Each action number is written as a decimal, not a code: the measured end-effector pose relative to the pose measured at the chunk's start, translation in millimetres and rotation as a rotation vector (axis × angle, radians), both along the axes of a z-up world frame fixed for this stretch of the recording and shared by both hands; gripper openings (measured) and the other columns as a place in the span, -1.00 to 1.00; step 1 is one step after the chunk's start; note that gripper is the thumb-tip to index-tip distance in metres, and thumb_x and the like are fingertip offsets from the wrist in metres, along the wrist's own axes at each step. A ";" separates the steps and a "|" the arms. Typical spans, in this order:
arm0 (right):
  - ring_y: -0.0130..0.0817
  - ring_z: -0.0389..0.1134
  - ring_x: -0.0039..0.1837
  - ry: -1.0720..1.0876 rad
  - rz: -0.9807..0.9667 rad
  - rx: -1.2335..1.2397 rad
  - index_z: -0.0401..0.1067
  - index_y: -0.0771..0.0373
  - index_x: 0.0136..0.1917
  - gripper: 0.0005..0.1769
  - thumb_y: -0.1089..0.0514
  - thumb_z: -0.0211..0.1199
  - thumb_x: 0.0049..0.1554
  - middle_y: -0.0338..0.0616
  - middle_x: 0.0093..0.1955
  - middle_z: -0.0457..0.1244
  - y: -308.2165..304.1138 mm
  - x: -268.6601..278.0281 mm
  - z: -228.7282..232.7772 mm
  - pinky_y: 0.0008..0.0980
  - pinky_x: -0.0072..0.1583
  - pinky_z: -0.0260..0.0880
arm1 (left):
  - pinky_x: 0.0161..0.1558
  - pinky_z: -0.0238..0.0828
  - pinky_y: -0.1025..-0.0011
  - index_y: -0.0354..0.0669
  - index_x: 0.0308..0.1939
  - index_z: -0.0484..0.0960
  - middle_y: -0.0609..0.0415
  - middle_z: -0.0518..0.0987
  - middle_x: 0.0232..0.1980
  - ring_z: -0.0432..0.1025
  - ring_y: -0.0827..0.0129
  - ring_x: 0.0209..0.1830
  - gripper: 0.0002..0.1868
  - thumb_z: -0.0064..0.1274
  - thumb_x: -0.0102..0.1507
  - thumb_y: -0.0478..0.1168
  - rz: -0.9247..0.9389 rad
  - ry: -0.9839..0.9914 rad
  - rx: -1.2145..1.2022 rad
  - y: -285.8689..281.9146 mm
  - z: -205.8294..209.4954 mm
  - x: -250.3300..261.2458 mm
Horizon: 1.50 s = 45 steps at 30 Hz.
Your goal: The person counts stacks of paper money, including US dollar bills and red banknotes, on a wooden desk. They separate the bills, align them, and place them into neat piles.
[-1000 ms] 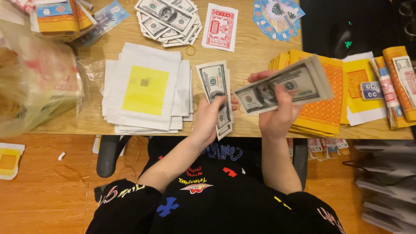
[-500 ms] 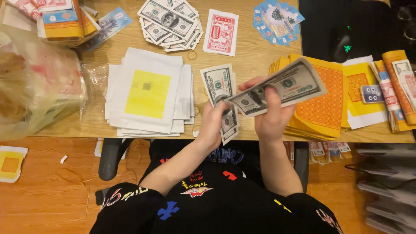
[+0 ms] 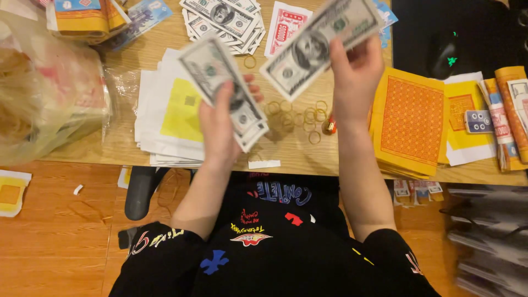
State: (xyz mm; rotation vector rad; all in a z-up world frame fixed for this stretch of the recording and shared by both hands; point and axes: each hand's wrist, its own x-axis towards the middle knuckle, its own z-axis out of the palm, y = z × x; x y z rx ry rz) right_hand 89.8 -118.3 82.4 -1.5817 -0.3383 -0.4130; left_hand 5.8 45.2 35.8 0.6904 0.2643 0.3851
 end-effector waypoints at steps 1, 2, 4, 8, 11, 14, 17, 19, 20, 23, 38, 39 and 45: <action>-0.37 0.31 0.08 -0.001 0.004 -0.002 0.30 0.25 0.06 -0.81 0.23 0.21 0.19 -0.11 0.01 0.29 6.6 21.1 -4.5 -0.38 0.11 0.41 | -0.21 0.63 0.25 -0.56 0.04 0.42 -0.32 0.60 -0.14 0.55 0.15 -0.29 -0.59 -0.02 0.25 -0.23 0.004 -0.001 -0.002 17.7 5.2 0.0; -0.36 0.36 -0.02 0.044 0.055 0.062 0.28 0.25 -0.02 -0.85 0.26 0.21 0.16 -0.10 -0.08 0.31 14.1 42.6 -8.9 -0.39 -0.02 0.48 | -0.12 0.63 0.22 -0.55 0.13 0.38 -0.28 0.60 -0.14 0.55 0.15 -0.28 -0.52 0.01 0.22 -0.26 0.108 0.020 -0.021 36.0 10.8 0.2; -0.35 0.41 -0.13 0.091 0.112 0.126 0.27 0.25 -0.10 -0.87 0.29 0.21 0.14 -0.10 -0.17 0.32 33.9 81.6 -24.5 -0.40 -0.15 0.55 | -0.04 0.63 0.20 -0.55 0.22 0.34 -0.25 0.60 -0.15 0.54 0.15 -0.26 -0.44 0.04 0.19 -0.28 0.220 0.041 -0.040 63.9 17.2 0.4; -0.31 0.44 -0.19 0.450 0.178 0.199 0.33 0.28 -0.04 -0.78 0.35 0.28 0.05 0.03 -0.18 0.39 86.3 143.5 -73.3 -0.41 -0.23 0.50 | -0.07 0.61 0.21 -0.37 0.10 0.47 -0.21 0.59 -0.15 0.52 0.22 -0.25 -0.58 0.10 0.19 -0.26 0.377 0.005 -0.074 88.2 12.3 4.8; -0.41 0.39 -0.27 0.490 0.202 0.101 0.35 0.19 -0.01 -0.73 0.31 0.31 0.02 -0.09 -0.24 0.37 122.3 171.8 -95.9 -0.46 -0.30 0.41 | -0.12 0.63 0.21 -0.40 0.03 0.47 -0.20 0.60 -0.17 0.53 0.23 -0.28 -0.60 0.13 0.17 -0.25 0.374 0.034 -0.060 87.2 11.4 9.0; -0.49 0.33 -0.32 0.497 0.217 -0.031 0.32 0.15 -0.01 -0.71 0.28 0.32 0.01 -0.18 -0.28 0.36 147.5 186.8 -97.6 -0.52 -0.35 0.33 | -0.16 0.65 0.21 -0.41 -0.04 0.48 -0.21 0.61 -0.18 0.54 0.23 -0.30 -0.63 0.14 0.16 -0.24 0.334 0.078 -0.048 83.7 9.8 13.0; -0.56 0.26 -0.33 0.440 0.187 -0.259 0.31 0.13 0.00 -0.69 0.18 0.37 0.03 -0.32 -0.33 0.28 156.5 200.7 -97.6 -0.51 -0.29 0.25 | -0.21 0.65 0.23 -0.45 -0.07 0.48 -0.24 0.61 -0.20 0.53 0.19 -0.31 -0.62 0.17 0.13 -0.26 0.301 0.109 -0.030 81.0 13.3 17.3; -0.57 0.25 -0.30 0.396 0.130 -0.439 0.33 0.12 0.05 -0.62 0.07 0.42 0.03 -0.42 -0.35 0.20 155.7 193.5 -88.6 -0.46 -0.19 0.23 | -0.27 0.65 0.25 -0.49 -0.06 0.47 -0.27 0.60 -0.23 0.53 0.16 -0.32 -0.57 0.21 0.09 -0.28 0.292 0.144 -0.030 77.3 19.8 16.7; -0.52 0.29 -0.29 0.250 0.081 -0.435 0.35 0.15 -0.07 -0.74 -0.01 0.27 0.08 -0.34 -0.32 0.26 154.4 183.2 -76.7 -0.42 -0.19 0.27 | -0.29 0.65 0.27 -0.48 -0.08 0.49 -0.26 0.62 -0.23 0.54 0.18 -0.34 -0.56 0.23 0.06 -0.26 0.262 0.170 -0.001 75.0 24.5 16.3; -0.51 0.33 -0.22 0.065 0.197 -0.373 0.43 0.23 -0.16 -0.67 -0.07 0.06 0.16 -0.25 -0.26 0.33 142.9 128.8 -28.6 -0.45 -0.13 0.34 | -0.25 0.65 0.18 -0.46 -0.15 0.51 -0.23 0.61 -0.29 0.55 0.15 -0.36 -0.66 0.21 0.09 -0.30 0.155 0.126 -0.100 65.7 16.3 21.8; 0.03 0.13 0.27 -0.472 0.506 -0.792 0.39 0.34 0.10 -0.88 0.29 0.12 0.30 0.12 0.22 0.10 41.8 7.6 35.3 -0.07 0.27 0.15 | -0.08 0.59 0.21 -0.37 0.12 0.40 -0.17 0.56 -0.01 0.51 0.24 -0.12 -0.59 -0.02 0.19 -0.33 -0.471 0.047 0.051 0.7 -1.0 -1.3; 0.02 0.11 0.27 -0.453 0.530 -0.802 0.42 0.32 0.01 -0.91 0.28 0.10 0.31 0.12 0.23 0.10 36.9 7.0 36.3 -0.08 0.26 0.14 | -0.08 0.59 0.17 -0.34 0.20 0.35 -0.22 0.54 0.08 0.50 0.18 -0.09 -0.51 -0.03 0.17 -0.33 -0.486 0.091 0.005 -0.7 0.5 -1.3; -0.18 0.25 -0.09 -0.112 0.389 -1.180 0.45 0.30 -0.09 -0.87 0.25 0.14 0.30 -0.08 -0.17 0.23 -49.5 31.2 31.8 -0.21 -0.04 0.15 | 0.01 0.50 0.22 -0.34 0.32 0.33 -0.33 0.48 0.17 0.49 0.12 -0.04 -0.37 -0.03 0.15 -0.28 -0.499 0.063 -0.365 0.0 -26.3 12.4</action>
